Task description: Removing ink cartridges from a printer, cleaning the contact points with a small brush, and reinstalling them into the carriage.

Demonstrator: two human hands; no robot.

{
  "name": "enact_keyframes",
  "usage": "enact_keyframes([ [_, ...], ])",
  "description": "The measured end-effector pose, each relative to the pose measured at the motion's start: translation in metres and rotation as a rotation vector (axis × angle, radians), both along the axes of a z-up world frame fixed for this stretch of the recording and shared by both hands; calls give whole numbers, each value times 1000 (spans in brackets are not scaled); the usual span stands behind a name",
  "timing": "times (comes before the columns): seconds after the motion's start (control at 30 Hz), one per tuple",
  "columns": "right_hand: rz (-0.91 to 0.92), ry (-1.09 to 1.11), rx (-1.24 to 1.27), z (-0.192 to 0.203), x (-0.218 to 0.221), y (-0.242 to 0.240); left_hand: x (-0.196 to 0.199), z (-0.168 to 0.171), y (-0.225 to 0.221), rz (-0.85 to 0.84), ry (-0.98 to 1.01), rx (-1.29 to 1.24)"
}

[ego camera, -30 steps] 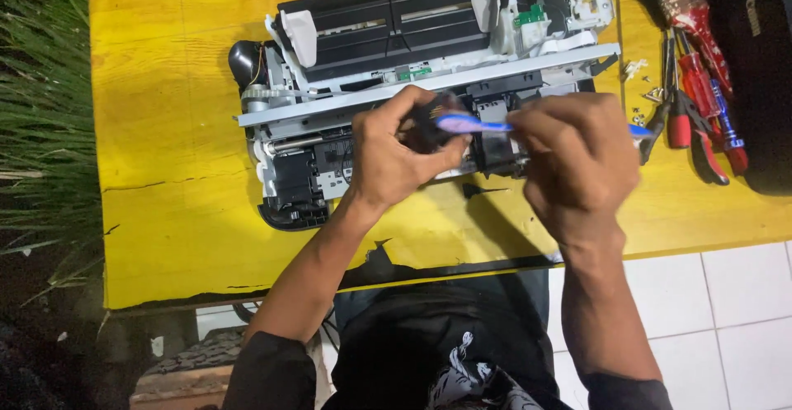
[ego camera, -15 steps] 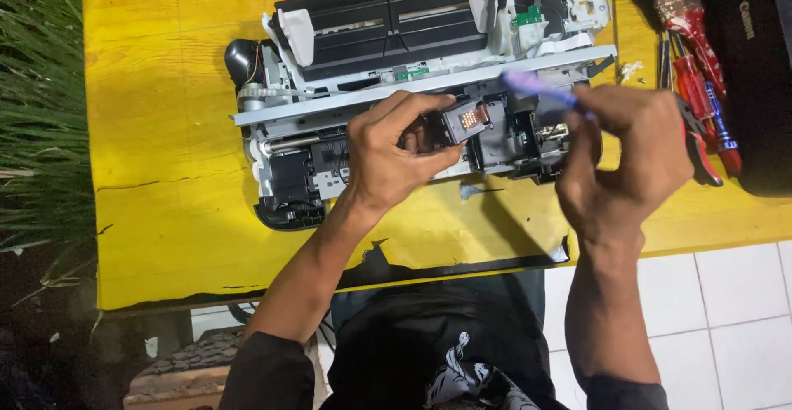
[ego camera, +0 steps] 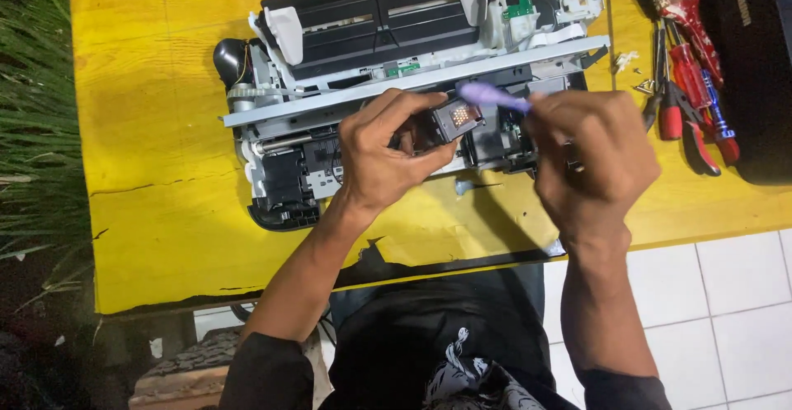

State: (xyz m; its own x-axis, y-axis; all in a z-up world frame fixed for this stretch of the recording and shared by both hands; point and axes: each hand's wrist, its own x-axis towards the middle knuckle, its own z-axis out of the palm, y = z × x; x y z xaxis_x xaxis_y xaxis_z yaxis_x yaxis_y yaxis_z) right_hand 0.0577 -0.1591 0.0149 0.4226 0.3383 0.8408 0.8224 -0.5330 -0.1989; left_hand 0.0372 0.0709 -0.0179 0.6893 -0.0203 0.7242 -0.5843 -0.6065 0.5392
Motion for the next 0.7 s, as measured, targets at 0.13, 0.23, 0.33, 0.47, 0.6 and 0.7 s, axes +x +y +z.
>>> enact_keyframes([
  [0.13,-155,80,33,18,-11,-5,-7,20,-3,-104,31,-32],
  [0.23,-202,138,79,17,-15,-16,-11,27,-10,-145,78,-53],
  [0.33,-248,225,136,4,-14,-29,-9,27,-13,-160,91,16],
  [0.47,-389,268,234,-38,-2,-61,-5,16,-14,-121,112,46],
  [0.6,-580,354,267,-47,8,-78,-3,12,-19,-119,125,51],
  [0.7,-707,462,210,-61,21,-89,-1,8,-22,-143,111,64],
])
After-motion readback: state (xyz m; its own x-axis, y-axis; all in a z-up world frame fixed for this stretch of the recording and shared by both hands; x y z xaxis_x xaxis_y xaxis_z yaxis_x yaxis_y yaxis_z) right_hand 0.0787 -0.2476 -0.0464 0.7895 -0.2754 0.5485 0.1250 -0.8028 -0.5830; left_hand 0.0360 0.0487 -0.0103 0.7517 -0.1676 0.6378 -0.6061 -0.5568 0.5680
